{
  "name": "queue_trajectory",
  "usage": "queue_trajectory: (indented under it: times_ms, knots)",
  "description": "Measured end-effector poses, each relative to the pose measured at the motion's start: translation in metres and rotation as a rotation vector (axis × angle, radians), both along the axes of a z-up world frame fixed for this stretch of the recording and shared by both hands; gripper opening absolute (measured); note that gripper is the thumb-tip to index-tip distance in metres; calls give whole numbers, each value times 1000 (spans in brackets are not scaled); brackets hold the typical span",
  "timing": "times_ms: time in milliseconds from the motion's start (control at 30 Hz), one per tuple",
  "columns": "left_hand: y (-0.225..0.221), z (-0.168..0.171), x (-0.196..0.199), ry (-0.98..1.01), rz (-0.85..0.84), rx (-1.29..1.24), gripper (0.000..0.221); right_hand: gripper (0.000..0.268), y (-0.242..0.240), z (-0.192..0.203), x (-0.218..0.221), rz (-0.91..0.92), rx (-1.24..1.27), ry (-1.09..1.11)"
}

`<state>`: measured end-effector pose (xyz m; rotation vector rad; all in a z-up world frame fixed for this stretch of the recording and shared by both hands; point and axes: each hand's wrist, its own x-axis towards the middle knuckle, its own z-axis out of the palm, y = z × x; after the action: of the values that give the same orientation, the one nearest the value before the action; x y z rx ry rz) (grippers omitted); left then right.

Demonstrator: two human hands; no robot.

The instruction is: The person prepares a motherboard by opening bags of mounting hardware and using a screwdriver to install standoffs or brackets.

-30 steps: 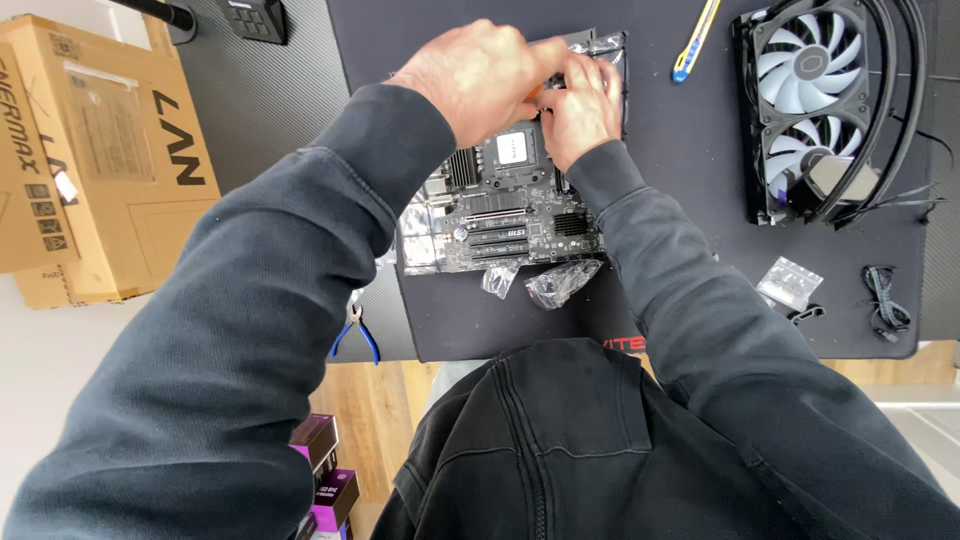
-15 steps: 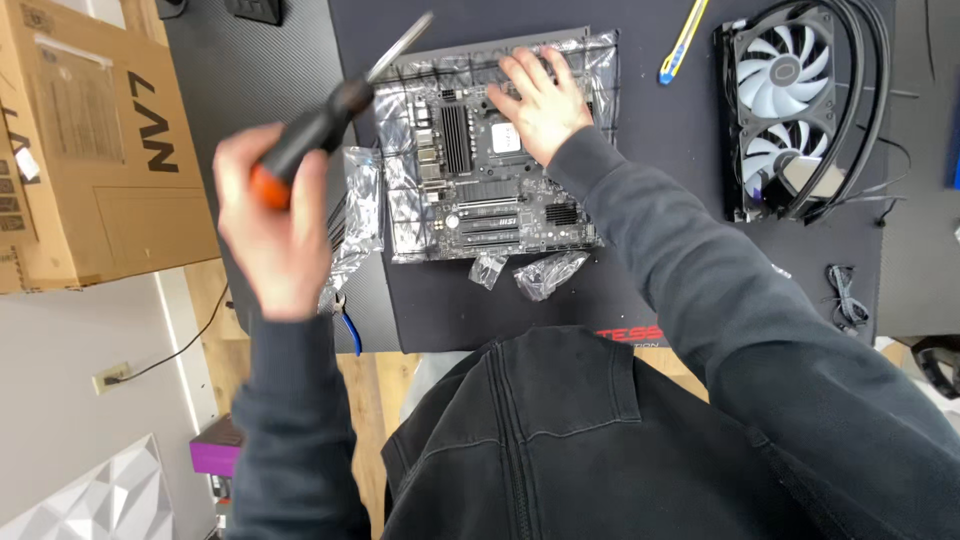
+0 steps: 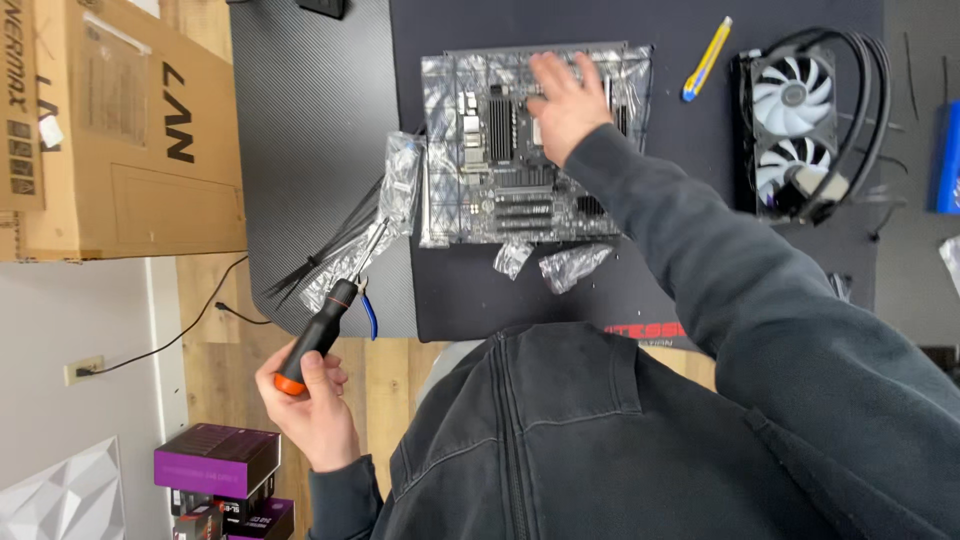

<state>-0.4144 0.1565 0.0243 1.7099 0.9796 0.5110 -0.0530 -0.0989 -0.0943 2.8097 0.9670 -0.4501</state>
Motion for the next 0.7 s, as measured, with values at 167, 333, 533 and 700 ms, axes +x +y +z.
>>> queue_trajectory:
  times_ms: [167,333,533,700]
  knots:
    - [3,-16,-29,-9,-44,-150,34,21,-79,9,-143,-296,788,-384]
    - [5,-33,-52,4,-161,-204,35,16,-136,-87,-264,-525,615,-171]
    - [6,-26,-68,76,-294,-203,27,25,-124,-165,-293,-691,580,-17]
    - [15,-22,-84,34,-313,-183,27,23,-101,-153,-267,-1110,171,162]
